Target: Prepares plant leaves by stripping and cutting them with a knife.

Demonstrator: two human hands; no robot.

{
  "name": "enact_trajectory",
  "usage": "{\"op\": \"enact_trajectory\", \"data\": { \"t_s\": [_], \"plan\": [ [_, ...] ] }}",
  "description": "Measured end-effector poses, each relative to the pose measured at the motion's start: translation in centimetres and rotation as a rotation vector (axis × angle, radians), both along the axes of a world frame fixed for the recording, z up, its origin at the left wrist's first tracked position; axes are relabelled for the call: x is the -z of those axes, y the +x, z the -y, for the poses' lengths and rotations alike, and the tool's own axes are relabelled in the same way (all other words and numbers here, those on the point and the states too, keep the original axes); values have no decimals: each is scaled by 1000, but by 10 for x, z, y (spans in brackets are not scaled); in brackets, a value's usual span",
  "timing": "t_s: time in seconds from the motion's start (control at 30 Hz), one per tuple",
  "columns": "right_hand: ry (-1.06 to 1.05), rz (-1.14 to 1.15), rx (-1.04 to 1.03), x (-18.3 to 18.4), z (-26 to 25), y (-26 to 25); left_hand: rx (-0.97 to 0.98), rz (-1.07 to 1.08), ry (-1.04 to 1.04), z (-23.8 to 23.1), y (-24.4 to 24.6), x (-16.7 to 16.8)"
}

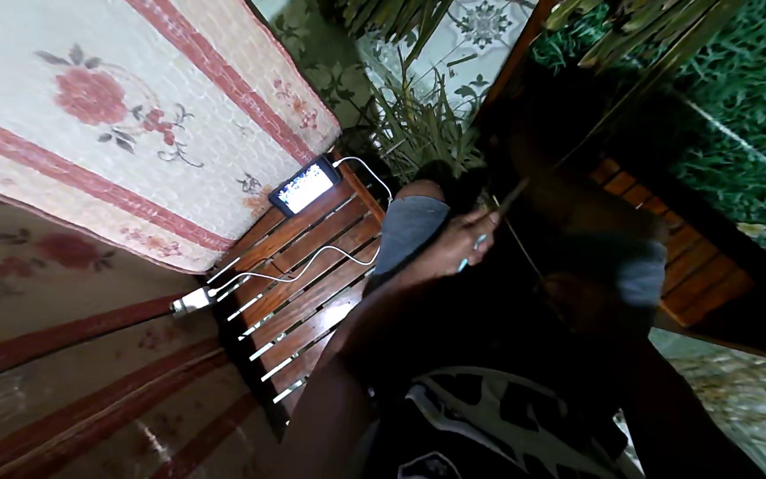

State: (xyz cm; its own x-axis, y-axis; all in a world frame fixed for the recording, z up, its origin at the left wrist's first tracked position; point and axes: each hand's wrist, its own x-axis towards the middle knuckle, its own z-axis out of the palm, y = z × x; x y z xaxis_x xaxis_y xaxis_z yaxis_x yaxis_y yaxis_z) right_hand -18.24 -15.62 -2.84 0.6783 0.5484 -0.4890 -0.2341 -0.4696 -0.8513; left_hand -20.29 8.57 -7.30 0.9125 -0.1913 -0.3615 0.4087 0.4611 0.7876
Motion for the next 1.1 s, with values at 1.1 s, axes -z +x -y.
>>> {"op": "enact_trajectory", "data": {
  "t_s": [1.1],
  "plan": [
    [-319,495,-150,2,25,0,15,-110,-44,25,0,-1]
  ]
}}
